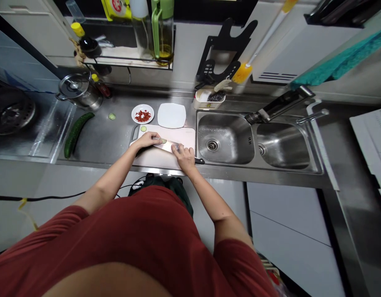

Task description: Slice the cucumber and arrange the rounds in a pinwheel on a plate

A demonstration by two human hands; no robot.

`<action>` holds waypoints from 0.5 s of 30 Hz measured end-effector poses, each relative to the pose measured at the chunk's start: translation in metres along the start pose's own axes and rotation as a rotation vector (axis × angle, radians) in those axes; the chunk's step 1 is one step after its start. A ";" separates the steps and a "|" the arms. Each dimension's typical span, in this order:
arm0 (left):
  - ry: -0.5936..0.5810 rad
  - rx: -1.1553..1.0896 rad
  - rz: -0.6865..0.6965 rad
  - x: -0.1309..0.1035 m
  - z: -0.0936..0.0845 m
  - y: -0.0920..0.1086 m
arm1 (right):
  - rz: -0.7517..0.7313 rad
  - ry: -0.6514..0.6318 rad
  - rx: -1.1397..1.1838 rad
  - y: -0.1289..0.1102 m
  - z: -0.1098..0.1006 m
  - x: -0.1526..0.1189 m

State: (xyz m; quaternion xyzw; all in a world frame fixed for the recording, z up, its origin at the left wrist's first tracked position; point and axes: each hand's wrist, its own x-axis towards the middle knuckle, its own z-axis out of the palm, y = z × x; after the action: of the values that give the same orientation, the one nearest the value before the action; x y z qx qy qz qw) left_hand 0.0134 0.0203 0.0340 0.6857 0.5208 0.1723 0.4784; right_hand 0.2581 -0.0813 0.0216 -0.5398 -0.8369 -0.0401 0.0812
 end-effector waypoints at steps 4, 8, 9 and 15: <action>0.000 -0.066 -0.051 0.005 0.001 -0.003 | -0.015 0.008 -0.018 -0.003 0.000 0.002; 0.003 -0.144 -0.059 0.009 0.000 -0.005 | -0.019 -0.022 0.003 -0.006 0.001 0.004; 0.013 -0.167 -0.065 0.011 0.001 -0.006 | -0.018 -0.041 0.008 -0.007 0.001 0.004; 0.225 -0.306 -0.189 0.017 -0.001 -0.011 | 0.060 -0.194 0.030 -0.007 -0.003 0.004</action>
State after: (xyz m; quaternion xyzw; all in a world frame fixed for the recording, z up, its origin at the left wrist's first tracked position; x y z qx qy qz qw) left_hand 0.0129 0.0355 0.0208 0.5296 0.6008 0.2791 0.5298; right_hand 0.2502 -0.0815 0.0259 -0.5647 -0.8248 0.0274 0.0091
